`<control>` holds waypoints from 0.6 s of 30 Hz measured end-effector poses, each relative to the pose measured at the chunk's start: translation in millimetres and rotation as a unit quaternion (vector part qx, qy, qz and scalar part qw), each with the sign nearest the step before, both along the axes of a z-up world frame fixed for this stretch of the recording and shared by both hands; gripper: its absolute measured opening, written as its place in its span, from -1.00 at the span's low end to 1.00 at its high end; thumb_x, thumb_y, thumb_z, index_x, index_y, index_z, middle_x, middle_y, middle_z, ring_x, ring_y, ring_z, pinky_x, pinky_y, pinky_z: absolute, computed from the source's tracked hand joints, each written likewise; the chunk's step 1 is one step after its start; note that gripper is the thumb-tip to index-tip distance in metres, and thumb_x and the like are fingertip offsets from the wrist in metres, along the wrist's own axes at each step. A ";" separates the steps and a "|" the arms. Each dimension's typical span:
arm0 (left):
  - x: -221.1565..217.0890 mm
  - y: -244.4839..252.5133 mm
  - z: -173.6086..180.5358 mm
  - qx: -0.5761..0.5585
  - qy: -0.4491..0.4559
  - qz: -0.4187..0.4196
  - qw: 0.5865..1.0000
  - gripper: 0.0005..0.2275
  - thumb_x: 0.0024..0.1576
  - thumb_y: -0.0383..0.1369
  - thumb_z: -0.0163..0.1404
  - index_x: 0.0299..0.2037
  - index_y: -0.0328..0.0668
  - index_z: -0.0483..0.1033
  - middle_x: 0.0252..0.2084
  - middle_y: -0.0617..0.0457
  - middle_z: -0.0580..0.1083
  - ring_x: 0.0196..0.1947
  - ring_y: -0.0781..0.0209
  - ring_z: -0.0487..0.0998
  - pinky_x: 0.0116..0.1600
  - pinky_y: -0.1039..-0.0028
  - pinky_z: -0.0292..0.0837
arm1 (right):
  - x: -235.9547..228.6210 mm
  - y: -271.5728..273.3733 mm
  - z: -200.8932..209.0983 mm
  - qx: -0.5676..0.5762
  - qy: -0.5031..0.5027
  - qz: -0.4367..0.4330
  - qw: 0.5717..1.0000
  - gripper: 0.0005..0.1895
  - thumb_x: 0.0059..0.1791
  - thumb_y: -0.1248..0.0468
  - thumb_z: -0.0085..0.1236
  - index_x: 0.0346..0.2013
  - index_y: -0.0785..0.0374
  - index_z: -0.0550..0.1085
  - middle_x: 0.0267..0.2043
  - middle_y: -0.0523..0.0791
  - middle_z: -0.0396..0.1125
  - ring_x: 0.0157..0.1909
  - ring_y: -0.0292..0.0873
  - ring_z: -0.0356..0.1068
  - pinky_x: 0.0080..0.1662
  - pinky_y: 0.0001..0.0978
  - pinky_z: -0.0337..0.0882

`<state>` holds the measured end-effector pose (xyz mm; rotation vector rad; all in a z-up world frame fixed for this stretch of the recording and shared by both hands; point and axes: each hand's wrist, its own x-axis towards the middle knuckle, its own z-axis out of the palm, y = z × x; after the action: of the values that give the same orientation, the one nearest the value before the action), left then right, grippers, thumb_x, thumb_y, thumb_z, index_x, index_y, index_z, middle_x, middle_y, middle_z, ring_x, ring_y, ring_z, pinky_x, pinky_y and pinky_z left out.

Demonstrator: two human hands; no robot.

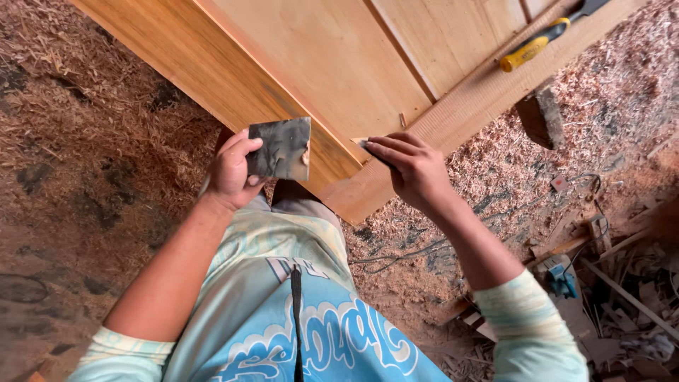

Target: The person applies wood filler to the edges and seams of a wooden door using a putty knife, then smooths the filler with a sanding block. The person works on multiple edges and corners of the door, repeatedly applying and smoothing the filler.

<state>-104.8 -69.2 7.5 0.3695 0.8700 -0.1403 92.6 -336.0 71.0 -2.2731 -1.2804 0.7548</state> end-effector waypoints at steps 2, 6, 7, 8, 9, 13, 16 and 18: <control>13.0 -21.3 6.1 0.016 0.001 0.032 0.999 -0.90 0.19 -0.41 -0.14 -0.15 -0.17 0.41 -0.44 0.12 0.45 -0.75 0.45 0.20 -0.66 0.65 0.13 | -21.5 1.6 30.8 0.067 0.102 -0.147 0.981 -0.61 0.03 0.53 0.07 0.12 0.20 0.56 0.13 -0.09 0.50 0.17 -0.14 0.50 0.14 -0.28 0.52; 36.9 -60.9 20.1 0.018 -0.006 0.056 0.998 -0.88 0.16 -0.43 -0.15 -0.17 -0.14 0.43 -0.43 0.13 0.44 -0.70 0.43 0.25 -0.64 0.62 0.13 | -66.1 3.9 71.1 0.172 0.094 -0.253 0.947 -0.56 0.02 0.60 0.07 0.16 0.25 0.51 0.16 0.04 0.47 0.25 -0.04 0.49 0.24 -0.26 0.50; 40.5 -68.3 23.7 0.009 -0.019 0.055 0.998 -0.90 0.16 -0.42 -0.15 -0.19 -0.13 0.42 -0.44 0.12 0.44 -0.71 0.43 0.22 -0.63 0.61 0.16 | -73.8 2.1 73.9 0.176 0.044 -0.236 0.955 -0.54 -0.01 0.62 0.03 0.15 0.29 0.49 0.16 0.06 0.46 0.26 0.01 0.47 0.25 -0.21 0.48; 41.6 -73.5 27.7 -0.002 -0.030 0.051 0.998 -0.91 0.17 -0.42 -0.15 -0.20 -0.13 0.41 -0.44 0.11 0.44 -0.73 0.42 0.20 -0.61 0.59 0.18 | -82.6 -0.9 75.6 0.177 -0.005 -0.220 0.959 -0.52 -0.05 0.63 0.00 0.14 0.33 0.48 0.16 0.08 0.44 0.27 0.05 0.45 0.27 -0.16 0.46; 42.7 -77.6 31.0 -0.018 -0.027 0.062 0.998 -0.94 0.18 -0.42 -0.14 -0.23 -0.12 0.39 -0.44 0.11 0.44 -0.73 0.41 0.20 -0.59 0.58 0.20 | -88.3 -5.7 74.9 0.178 -0.053 -0.203 0.961 -0.50 -0.08 0.64 -0.04 0.13 0.36 0.46 0.16 0.11 0.42 0.29 0.09 0.43 0.29 -0.12 0.44; 53.9 -72.5 35.5 -0.024 -0.053 0.057 0.997 -0.97 0.21 -0.43 -0.13 -0.27 -0.10 0.36 -0.43 0.13 0.43 -0.71 0.41 0.22 -0.60 0.58 0.18 | -89.3 -27.1 54.5 0.056 -0.170 -0.101 0.979 -0.50 -0.15 0.64 0.07 0.06 0.33 0.53 0.11 0.09 0.48 0.19 0.10 0.48 0.17 -0.13 0.50; 61.2 -55.4 36.2 0.048 -0.062 -0.004 0.997 -0.96 0.21 -0.43 -0.13 -0.22 -0.11 0.39 -0.43 0.15 0.44 -0.67 0.44 0.27 -0.63 0.61 0.11 | -79.0 -45.2 47.3 0.071 -0.121 -0.174 0.975 -0.65 0.05 0.55 0.08 0.12 0.32 0.51 0.13 0.09 0.47 0.18 0.05 0.50 0.17 -0.20 0.49; 66.0 -38.8 31.4 0.102 -0.079 -0.059 0.990 -0.90 0.21 -0.41 -0.15 -0.15 -0.13 0.42 -0.43 0.17 0.43 -0.66 0.48 0.27 -0.63 0.63 0.10 | -64.9 -52.3 44.3 0.074 -0.090 -0.217 0.969 -0.70 0.13 0.52 0.05 0.15 0.31 0.49 0.15 0.10 0.47 0.19 0.05 0.51 0.19 -0.24 0.48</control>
<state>-38.8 -108.1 38.9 0.6167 0.7066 -0.1303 27.7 -388.3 115.3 -2.4151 -0.8248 0.2938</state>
